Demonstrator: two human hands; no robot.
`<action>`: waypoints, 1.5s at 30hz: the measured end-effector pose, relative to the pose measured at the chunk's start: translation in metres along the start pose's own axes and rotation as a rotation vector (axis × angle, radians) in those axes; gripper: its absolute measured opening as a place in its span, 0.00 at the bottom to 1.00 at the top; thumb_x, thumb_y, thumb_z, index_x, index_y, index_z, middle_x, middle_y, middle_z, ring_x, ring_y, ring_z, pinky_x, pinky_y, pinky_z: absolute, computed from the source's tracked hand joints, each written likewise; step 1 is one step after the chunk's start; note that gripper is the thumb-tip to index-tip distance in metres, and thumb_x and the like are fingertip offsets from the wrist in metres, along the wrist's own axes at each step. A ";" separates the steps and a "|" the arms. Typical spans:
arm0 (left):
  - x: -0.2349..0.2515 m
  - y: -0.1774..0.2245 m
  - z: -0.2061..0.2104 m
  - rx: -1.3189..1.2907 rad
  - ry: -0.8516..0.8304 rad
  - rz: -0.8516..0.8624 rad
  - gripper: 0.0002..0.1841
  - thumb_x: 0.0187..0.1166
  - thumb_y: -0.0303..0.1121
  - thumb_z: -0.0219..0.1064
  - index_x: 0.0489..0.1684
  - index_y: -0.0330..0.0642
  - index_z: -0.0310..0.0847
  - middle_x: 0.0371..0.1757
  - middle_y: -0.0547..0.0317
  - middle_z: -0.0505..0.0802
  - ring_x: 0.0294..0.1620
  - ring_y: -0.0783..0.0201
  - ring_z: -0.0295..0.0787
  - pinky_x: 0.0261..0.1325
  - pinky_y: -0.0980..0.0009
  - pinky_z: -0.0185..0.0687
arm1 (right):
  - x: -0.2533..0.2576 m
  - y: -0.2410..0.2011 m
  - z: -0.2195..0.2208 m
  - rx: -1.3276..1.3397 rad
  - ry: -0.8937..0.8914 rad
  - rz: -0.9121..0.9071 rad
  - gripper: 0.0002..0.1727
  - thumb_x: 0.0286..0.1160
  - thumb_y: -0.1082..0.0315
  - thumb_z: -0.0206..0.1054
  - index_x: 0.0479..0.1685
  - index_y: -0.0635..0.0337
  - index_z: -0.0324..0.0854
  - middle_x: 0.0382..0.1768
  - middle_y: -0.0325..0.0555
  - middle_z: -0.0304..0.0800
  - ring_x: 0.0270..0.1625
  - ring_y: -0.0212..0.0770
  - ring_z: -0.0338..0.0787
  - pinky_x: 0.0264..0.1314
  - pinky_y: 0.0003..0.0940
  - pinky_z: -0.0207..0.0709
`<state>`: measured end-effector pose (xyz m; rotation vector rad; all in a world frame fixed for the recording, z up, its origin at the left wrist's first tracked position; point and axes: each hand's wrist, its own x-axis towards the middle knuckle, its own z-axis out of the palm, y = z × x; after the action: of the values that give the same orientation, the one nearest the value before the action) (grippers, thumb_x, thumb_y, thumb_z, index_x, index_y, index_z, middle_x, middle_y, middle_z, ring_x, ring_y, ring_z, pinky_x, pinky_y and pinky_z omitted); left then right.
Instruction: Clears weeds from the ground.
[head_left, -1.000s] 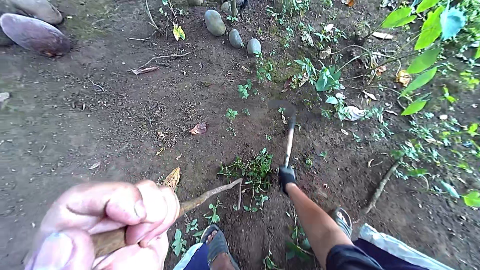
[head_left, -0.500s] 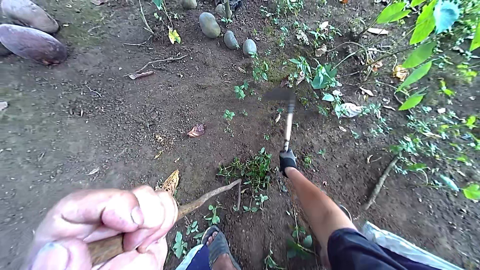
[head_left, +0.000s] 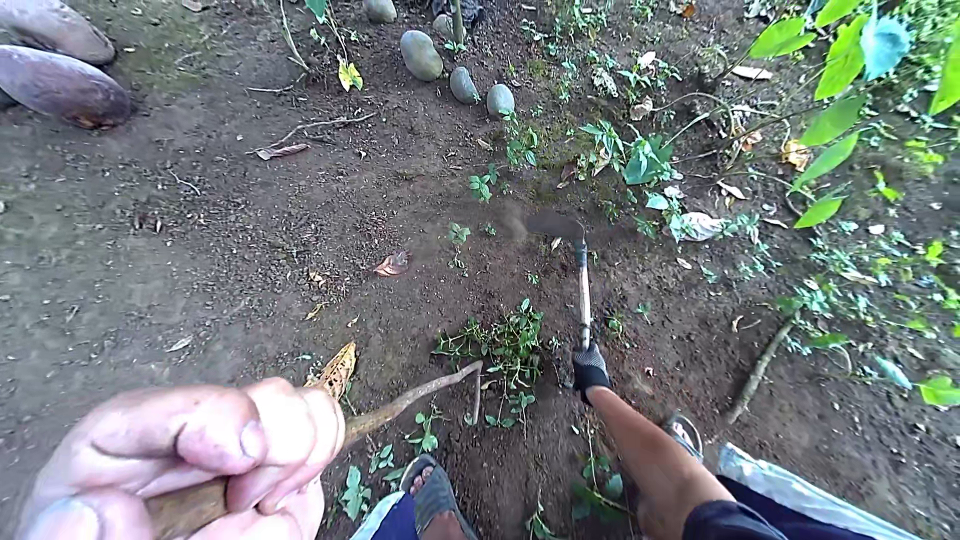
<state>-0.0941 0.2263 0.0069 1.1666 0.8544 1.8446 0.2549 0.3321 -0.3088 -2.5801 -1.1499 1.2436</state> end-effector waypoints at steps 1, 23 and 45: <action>-0.002 0.000 0.000 -0.004 -0.004 -0.002 0.18 0.86 0.51 0.60 0.35 0.49 0.84 0.20 0.70 0.82 0.15 0.75 0.74 0.18 0.80 0.70 | -0.001 0.002 -0.011 -0.010 -0.006 -0.005 0.29 0.90 0.57 0.58 0.84 0.62 0.67 0.72 0.66 0.83 0.74 0.62 0.84 0.76 0.63 0.74; -0.005 -0.001 0.010 0.033 0.062 0.016 0.17 0.87 0.47 0.58 0.31 0.48 0.82 0.19 0.69 0.82 0.14 0.73 0.74 0.17 0.79 0.70 | -0.009 -0.033 -0.016 0.356 0.216 -0.011 0.28 0.91 0.61 0.57 0.84 0.66 0.65 0.65 0.67 0.84 0.56 0.59 0.90 0.60 0.57 0.83; 0.002 -0.008 0.032 0.011 -0.007 -0.006 0.14 0.84 0.52 0.62 0.39 0.55 0.86 0.23 0.75 0.85 0.17 0.80 0.74 0.20 0.84 0.70 | -0.021 0.061 -0.041 -0.050 0.087 0.075 0.30 0.88 0.60 0.60 0.85 0.63 0.65 0.70 0.67 0.84 0.73 0.63 0.85 0.75 0.62 0.76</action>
<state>-0.0633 0.2354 0.0122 1.1752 0.8650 1.8321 0.3122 0.2849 -0.2885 -2.7080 -1.0917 1.1173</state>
